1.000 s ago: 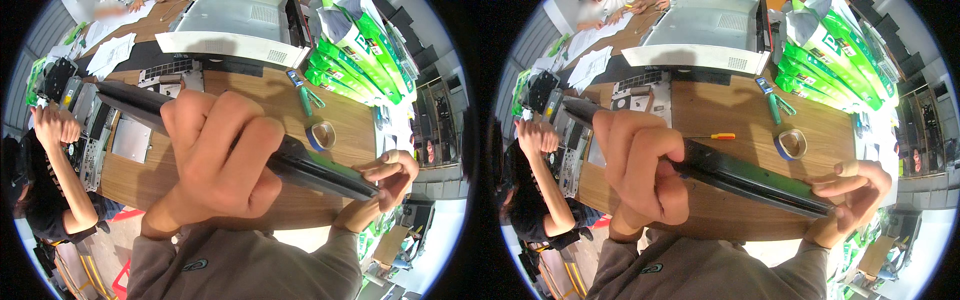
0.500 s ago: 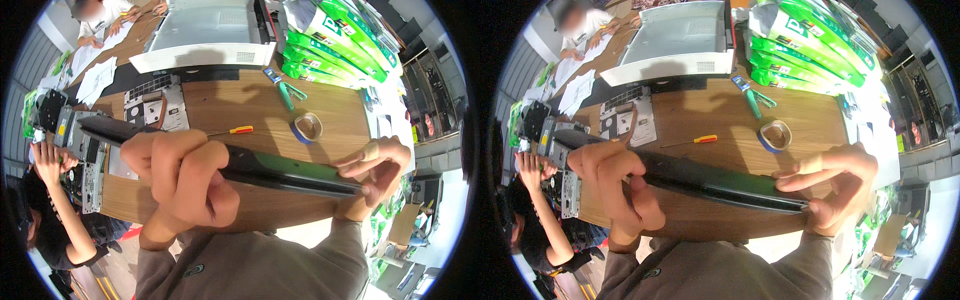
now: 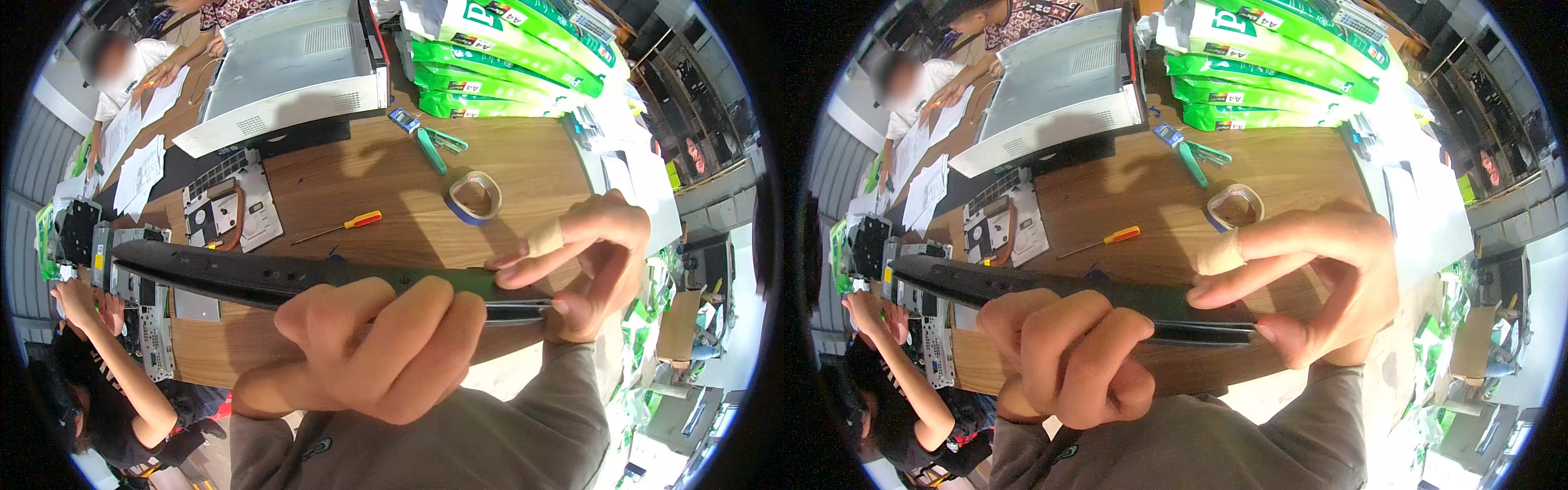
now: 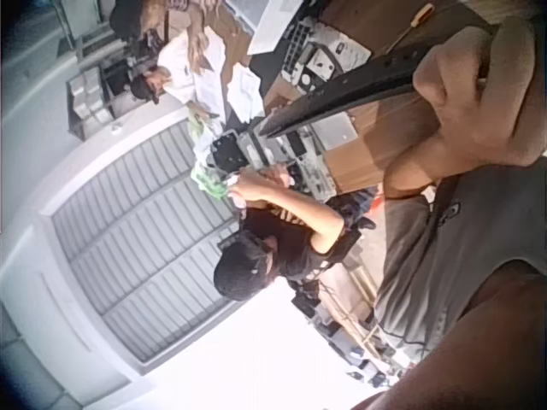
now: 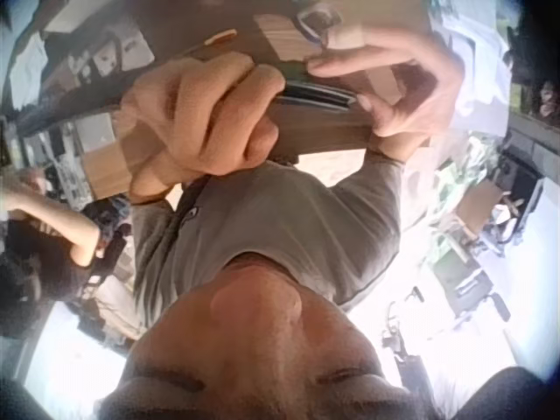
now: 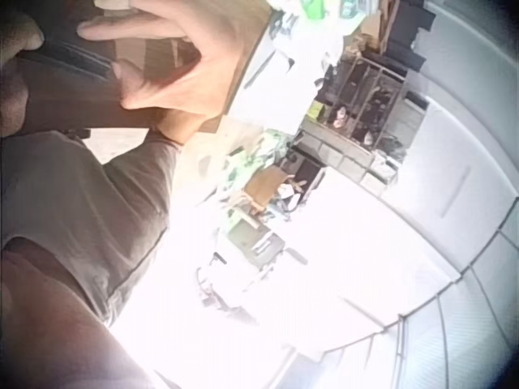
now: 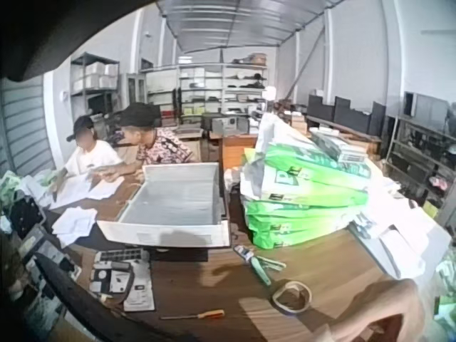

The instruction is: The person unscrews the bottom cover of a laptop using a screwdriver, prying the casing open by hand to reveal internal components including RAM modules and the cooling fan, while removing internal screws and parts.

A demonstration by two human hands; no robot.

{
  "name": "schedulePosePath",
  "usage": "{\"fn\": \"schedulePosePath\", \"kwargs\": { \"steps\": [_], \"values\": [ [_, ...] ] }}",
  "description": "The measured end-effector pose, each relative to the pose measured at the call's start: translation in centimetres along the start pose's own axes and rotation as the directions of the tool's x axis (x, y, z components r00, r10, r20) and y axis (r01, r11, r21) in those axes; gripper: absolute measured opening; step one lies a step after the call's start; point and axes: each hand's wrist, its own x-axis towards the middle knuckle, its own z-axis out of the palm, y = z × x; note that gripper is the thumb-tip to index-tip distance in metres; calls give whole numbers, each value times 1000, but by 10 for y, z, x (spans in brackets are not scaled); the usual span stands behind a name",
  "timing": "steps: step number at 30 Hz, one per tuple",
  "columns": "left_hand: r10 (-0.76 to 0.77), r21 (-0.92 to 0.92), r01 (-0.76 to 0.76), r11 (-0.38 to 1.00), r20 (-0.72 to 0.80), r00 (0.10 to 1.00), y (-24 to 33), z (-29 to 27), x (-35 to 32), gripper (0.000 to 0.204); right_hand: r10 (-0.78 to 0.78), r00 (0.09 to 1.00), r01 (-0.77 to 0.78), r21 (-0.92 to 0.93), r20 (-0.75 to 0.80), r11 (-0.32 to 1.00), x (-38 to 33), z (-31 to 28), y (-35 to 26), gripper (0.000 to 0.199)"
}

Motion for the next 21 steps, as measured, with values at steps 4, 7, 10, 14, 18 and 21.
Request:
{"fn": "schedulePosePath", "kwargs": {
  "steps": [4,7,10,14,18,21],
  "values": [
    [-18,-12,18,1000,-32,999,-1,8,4,19,85,993,-85,4,84,996,5,-8,-6,54],
    [-20,-21,19,1000,-68,998,-4,15,5,19,198,980,-199,54,11,979,5,-11,-10,42],
    [7,0,-7,1000,-82,997,-6,16,6,20,258,955,-273,93,148,957,8,-17,-12,33],
    [52,11,-51,999,-92,994,-9,18,7,19,299,948,-312,138,110,940,7,-14,-12,29],
    [125,24,-123,992,-107,986,-7,24,14,19,257,964,-247,130,-67,960,4,-5,-4,34],
    [89,10,-89,996,-39,995,10,24,22,26,302,952,-289,161,-59,944,1,-7,-6,41]
  ]
}}
